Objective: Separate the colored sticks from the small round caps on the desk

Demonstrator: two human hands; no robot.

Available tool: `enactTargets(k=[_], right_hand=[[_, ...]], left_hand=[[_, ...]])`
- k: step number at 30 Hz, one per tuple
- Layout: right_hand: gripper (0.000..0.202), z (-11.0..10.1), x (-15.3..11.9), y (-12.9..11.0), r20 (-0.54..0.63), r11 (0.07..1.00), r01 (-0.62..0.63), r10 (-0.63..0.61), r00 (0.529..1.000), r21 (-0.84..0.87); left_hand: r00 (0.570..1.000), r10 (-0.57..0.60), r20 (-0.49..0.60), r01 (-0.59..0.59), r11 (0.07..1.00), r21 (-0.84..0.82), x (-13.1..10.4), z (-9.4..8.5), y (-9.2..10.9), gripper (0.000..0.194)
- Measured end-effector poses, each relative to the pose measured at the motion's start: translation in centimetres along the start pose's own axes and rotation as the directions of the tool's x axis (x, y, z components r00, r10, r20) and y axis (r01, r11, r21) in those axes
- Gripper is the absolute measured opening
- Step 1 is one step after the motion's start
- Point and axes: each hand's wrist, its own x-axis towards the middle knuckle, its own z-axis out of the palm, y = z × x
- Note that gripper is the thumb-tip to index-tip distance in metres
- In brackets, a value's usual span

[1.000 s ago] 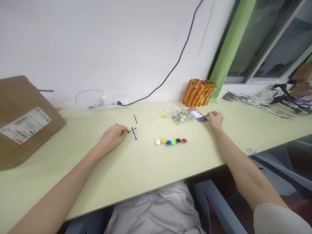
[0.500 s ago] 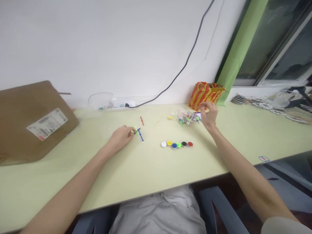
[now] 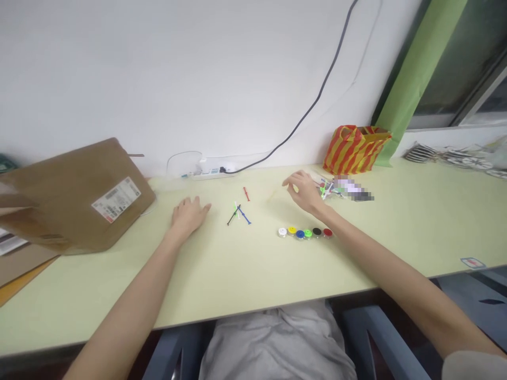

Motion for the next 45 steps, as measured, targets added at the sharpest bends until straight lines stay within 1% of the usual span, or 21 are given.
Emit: enactTargets(k=[2, 4, 8, 11, 14, 18, 21, 22, 23, 24, 25, 27, 29, 31, 32, 34, 37, 39, 41, 43, 45], right_hand=[[0.022, -0.2, -0.6, 0.6, 0.018, 1.0, -0.017, 0.017, 1.0, 0.009], [0.022, -0.4, -1.0, 1.1, 0.037, 0.999, -0.037, 0.037, 0.999, 0.018], [0.022, -0.6, -1.5, 1.7, 0.067, 0.998, -0.068, 0.068, 0.995, 0.012], [0.023, -0.6, -1.6, 1.4, 0.093, 0.997, -0.076, 0.077, 0.993, -0.012], [0.024, -0.7, -1.7, 0.8, 0.13, 0.998, -0.061, 0.065, 0.989, -0.035], [0.025, -1.3, -1.5, -0.3, 0.166, 0.999, -0.051, 0.052, 0.985, -0.007], [0.026, -1.8, -1.3, -1.5, 0.191, 0.998, -0.05, 0.044, 0.981, 0.027], [0.026, -2.0, -1.2, -1.9, 0.218, 0.998, -0.046, 0.035, 0.975, 0.047], [0.025, -2.2, -1.2, -2.4, 0.266, 0.996, -0.044, 0.022, 0.964, 0.078], [0.024, -2.4, -1.2, -2.8, 0.334, 0.992, -0.047, 0.004, 0.942, 0.121], [0.023, -2.6, -1.2, -3.2, 0.416, 0.984, -0.057, -0.019, 0.909, 0.171], [0.02, -3.0, -1.3, -3.8, 0.577, 0.958, -0.111, -0.064, 0.814, 0.264], [0.016, -3.2, -1.4, -4.1, 0.687, 0.93, -0.186, -0.09, 0.721, 0.317], [0.017, -3.4, -1.4, -4.3, 0.746, 0.905, -0.248, -0.104, 0.657, 0.345], [0.02, -3.5, -1.3, -4.3, 0.763, 0.895, -0.268, -0.112, 0.637, 0.355], [0.021, -3.5, -1.3, -4.5, 0.777, 0.88, -0.288, -0.131, 0.616, 0.377], [0.01, -3.1, -1.3, -4.8, 0.773, 0.873, -0.29, -0.143, 0.618, 0.393], [0.006, -2.7, -1.3, -5.1, 0.764, 0.876, -0.283, -0.138, 0.63, 0.391], [0.006, -2.1, -1.3, -5.4, 0.749, 0.882, -0.266, -0.135, 0.648, 0.39], [0.006, -1.5, -1.1, -5.9, 0.712, 0.883, -0.24, -0.139, 0.688, 0.404], [0.006, -1.0, -0.6, -6.6, 0.63, 0.875, -0.213, -0.125, 0.767, 0.434]], left_hand=[[0.994, -0.006, 0.105, 0.006, 1.0, 0.001, 0.2, 0.7, -0.6, 0.068], [0.985, 0.027, 0.172, -0.024, 0.999, -0.022, 0.5, 1.1, -0.9, 0.064], [0.972, 0.103, 0.213, -0.087, 0.993, -0.083, 1.1, 1.2, -1.5, 0.052], [0.974, 0.099, 0.203, -0.079, 0.991, -0.106, 1.2, 1.0, -2.0, 0.047], [0.986, 0.05, 0.158, -0.034, 0.994, -0.1, 0.8, 0.7, -2.1, 0.044], [0.997, 0.037, 0.072, -0.032, 0.996, -0.079, 0.3, 0.5, -1.5, 0.043], [0.999, 0.035, 0.027, -0.033, 0.997, -0.069, 0.0, 0.2, -0.8, 0.038], [0.999, 0.033, 0.02, -0.032, 0.997, -0.064, -0.1, 0.0, -0.6, 0.037], [0.999, 0.034, 0.013, -0.033, 0.998, -0.06, -0.2, -0.2, -0.3, 0.037], [0.999, 0.037, 0.004, -0.037, 0.998, -0.057, -0.4, -0.5, 0.0, 0.038], [0.999, 0.044, -0.007, -0.044, 0.998, -0.054, -0.5, -0.8, 0.3, 0.039], [0.996, 0.071, -0.047, -0.074, 0.996, -0.048, -0.9, -1.5, 1.1, 0.044], [0.989, 0.115, -0.096, -0.12, 0.992, -0.047, -1.5, -2.2, 2.2, 0.049], [0.982, 0.145, -0.121, -0.154, 0.985, -0.074, -2.0, -2.6, 3.5, 0.05], [0.979, 0.159, -0.125, -0.171, 0.981, -0.096, -2.3, -2.7, 4.2, 0.048], [0.971, 0.192, -0.142, -0.213, 0.964, -0.156, -2.8, -2.6, 5.6, 0.043], [0.946, 0.275, -0.171, -0.315, 0.905, -0.287, -3.5, -2.3, 7.2, 0.037], [0.912, 0.356, -0.206, -0.409, 0.83, -0.379, -4.0, -2.0, 7.9, 0.033], [0.881, 0.421, -0.215, -0.471, 0.743, -0.474, -4.4, -2.0, 8.4, 0.03], [0.87, 0.455, -0.191, -0.472, 0.656, -0.589, -4.9, -2.1, 9.0, 0.031], [0.873, 0.461, -0.156, -0.417, 0.541, -0.731, -5.4, -2.4, 9.6, 0.034]])
